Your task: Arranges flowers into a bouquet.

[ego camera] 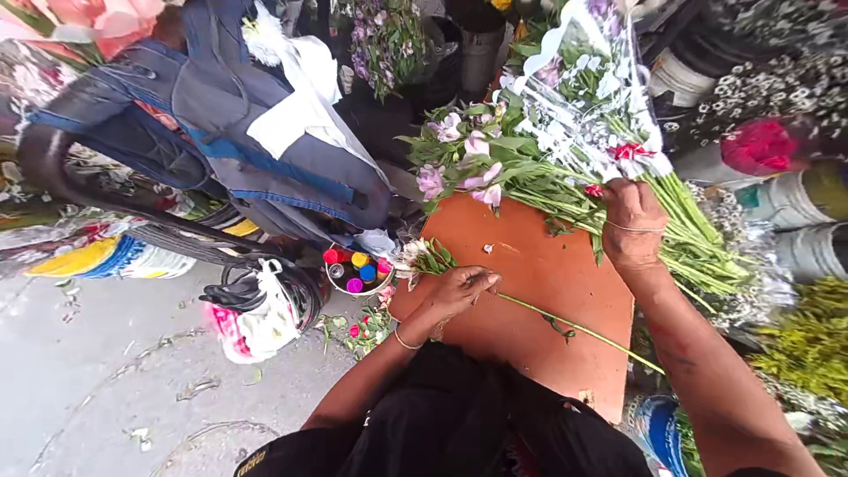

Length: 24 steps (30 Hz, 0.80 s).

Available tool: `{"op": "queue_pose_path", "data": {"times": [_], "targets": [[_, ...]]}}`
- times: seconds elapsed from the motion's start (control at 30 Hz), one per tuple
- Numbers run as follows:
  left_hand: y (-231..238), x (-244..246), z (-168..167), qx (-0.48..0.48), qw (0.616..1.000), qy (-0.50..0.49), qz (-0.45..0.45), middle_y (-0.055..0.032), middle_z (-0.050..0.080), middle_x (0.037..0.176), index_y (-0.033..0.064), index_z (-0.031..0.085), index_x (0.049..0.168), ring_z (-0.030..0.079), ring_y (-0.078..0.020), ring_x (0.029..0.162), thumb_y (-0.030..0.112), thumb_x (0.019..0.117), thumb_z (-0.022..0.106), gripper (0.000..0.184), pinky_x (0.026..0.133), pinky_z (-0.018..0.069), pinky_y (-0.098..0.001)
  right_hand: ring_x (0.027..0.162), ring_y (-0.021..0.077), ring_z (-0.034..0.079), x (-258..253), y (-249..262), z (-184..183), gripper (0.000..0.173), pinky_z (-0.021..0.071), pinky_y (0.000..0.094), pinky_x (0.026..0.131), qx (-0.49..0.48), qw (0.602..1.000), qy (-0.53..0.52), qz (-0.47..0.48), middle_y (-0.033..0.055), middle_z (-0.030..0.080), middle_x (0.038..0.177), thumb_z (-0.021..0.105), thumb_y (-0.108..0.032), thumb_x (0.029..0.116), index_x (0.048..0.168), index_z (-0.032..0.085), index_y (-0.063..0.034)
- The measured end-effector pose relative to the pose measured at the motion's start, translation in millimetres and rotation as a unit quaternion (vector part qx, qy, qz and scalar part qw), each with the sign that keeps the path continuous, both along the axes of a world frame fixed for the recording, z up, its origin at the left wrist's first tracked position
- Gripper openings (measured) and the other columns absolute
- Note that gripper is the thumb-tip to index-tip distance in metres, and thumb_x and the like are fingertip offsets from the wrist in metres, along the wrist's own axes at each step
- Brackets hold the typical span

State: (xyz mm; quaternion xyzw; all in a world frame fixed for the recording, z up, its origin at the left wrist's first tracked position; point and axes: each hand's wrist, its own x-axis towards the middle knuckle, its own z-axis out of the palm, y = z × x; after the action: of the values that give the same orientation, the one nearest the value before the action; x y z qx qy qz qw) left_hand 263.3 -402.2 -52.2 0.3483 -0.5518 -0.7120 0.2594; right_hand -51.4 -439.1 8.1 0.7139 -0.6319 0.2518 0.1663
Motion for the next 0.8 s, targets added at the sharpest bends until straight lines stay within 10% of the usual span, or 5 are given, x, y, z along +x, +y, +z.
{"op": "queue_pose_path", "data": {"times": [0.2, 0.43, 0.7, 0.8], "targets": [[-6.5, -49.0, 41.8, -0.096, 0.948, 0.271, 0.138, -0.0118, 0.065, 0.129, -0.0063, 0.048, 0.144, 0.058, -0.0004, 0.073, 0.016, 0.1061, 0.051, 0.044, 0.063, 0.049, -0.0182, 0.069, 0.0359, 0.066, 35.2, 55.3, 46.3, 0.023, 0.0519, 0.0449, 0.056, -0.06, 0.988, 0.035, 0.141, 0.0225, 0.065, 0.085, 0.057, -0.01, 0.104, 0.124, 0.068, -0.0039], [4.0, -68.8, 82.6, -0.126, 0.896, 0.346, 0.25, 0.0004, 0.074, 0.089, 0.014, 0.072, 0.096, 0.068, -0.0063, 0.07, 0.024, 0.1104, 0.041, 0.035, 0.066, 0.0583, -0.0218, 0.057, 0.0334, 0.064, 31.4, 116.7, 36.2, 0.04, 0.0484, 0.0438, 0.047, -0.038, 0.995, 0.065, 0.063, 0.0148, 0.059, 0.065, 0.049, -0.029, 0.1072, 0.081, 0.059, -0.0001], [14.0, -54.6, 63.7, -0.029, 0.913, 0.265, 0.308, -0.0023, 0.072, 0.079, 0.0071, 0.063, 0.095, 0.067, -0.0087, 0.064, 0.018, 0.1128, 0.028, 0.041, 0.061, 0.0577, -0.0219, 0.061, 0.0448, 0.064, -148.7, 278.7, -12.0, 0.045, 0.0499, 0.0545, 0.052, 0.076, 0.989, 0.123, -0.023, 0.0248, 0.059, 0.069, 0.043, -0.027, 0.1091, 0.083, 0.055, 0.0064], [6.4, -53.7, 59.2, -0.004, 0.887, 0.269, 0.375, -0.001, 0.068, 0.076, 0.0084, 0.06, 0.095, 0.065, -0.0081, 0.062, 0.022, 0.1135, 0.03, 0.038, 0.061, 0.0566, -0.021, 0.083, 0.0568, 0.067, -215.8, 369.2, -26.5, 0.039, 0.051, 0.069, 0.07, 0.243, 0.946, 0.09, -0.194, 0.0363, 0.063, 0.091, 0.043, -0.024, 0.1095, 0.101, 0.056, 0.0114]]}}
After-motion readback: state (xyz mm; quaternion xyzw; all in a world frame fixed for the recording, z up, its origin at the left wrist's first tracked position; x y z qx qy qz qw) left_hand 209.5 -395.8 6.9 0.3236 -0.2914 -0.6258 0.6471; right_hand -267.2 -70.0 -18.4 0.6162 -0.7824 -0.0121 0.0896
